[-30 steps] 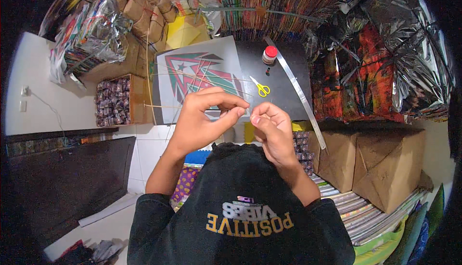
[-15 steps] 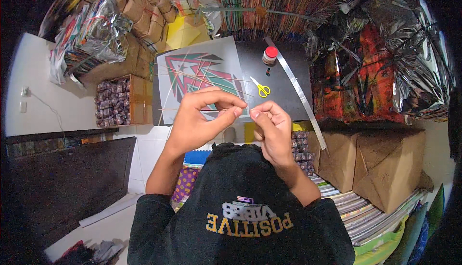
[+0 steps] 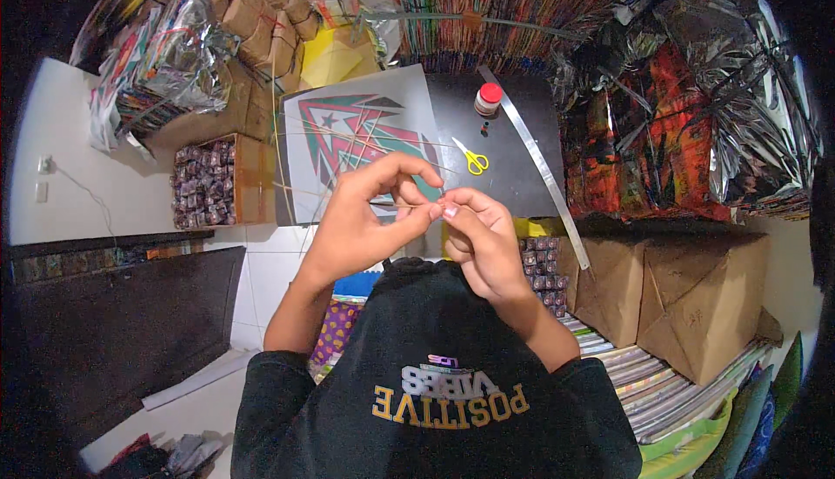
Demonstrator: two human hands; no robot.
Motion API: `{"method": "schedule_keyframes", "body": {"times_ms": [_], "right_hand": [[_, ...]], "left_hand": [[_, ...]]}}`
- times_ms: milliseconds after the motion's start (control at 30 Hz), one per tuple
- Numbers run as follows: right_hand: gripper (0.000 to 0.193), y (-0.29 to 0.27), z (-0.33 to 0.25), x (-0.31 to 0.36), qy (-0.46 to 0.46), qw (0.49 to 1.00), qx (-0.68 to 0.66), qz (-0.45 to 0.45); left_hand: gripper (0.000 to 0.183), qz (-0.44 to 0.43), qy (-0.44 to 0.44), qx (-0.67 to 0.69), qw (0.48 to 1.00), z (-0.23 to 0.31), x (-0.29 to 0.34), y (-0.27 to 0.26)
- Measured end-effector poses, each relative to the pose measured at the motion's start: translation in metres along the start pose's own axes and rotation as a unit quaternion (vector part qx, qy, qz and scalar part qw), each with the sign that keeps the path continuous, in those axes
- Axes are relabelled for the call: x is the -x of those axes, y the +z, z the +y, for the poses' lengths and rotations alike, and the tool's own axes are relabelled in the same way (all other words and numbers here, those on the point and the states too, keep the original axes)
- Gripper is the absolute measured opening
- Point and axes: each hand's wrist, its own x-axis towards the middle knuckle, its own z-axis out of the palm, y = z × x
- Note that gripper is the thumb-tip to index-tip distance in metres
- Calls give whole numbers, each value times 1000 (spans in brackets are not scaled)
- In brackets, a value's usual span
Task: The person constructs a kite frame using thin wooden sticks and string. They measure and cut the sticks, then tie them together at intersections to form a cross shape. The person uses a small container of beads and a pair of scissors during the process.
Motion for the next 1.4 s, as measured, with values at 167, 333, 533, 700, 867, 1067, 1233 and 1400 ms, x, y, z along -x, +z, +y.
{"method": "schedule_keyframes", "body": {"times_ms": [167,333,533,700,867,1067,1233,1400], "right_hand": [[14,2,-5,2,28,999,-18,8],[14,-3,-4,2,35,999,-26,-14],[12,-2,-2,3,32,999,-22,-1],[12,-5,-1,4,22,999,-32,-6],[12,-4,-2,5,15,999,-32,-14],[11,-4,-3,5,13,1000,-20,-13],[11,-4,-2,5,5,1000,-18,-18],[12,-6,-2,4,8,1000,-13,-20]], "left_hand": [[24,-8,-16,7,1000,2,0,1],[26,-28,-2,-9,1000,-1,2,0],[27,-43,-12,-32,998,1,2,-1],[24,-40,-8,-37,998,3,2,-1],[21,-21,33,-43,998,1,2,2],[17,-44,31,-76,996,5,0,-1],[16,-40,27,-74,996,4,0,-2],[16,-36,26,-73,996,3,0,-2]]}}
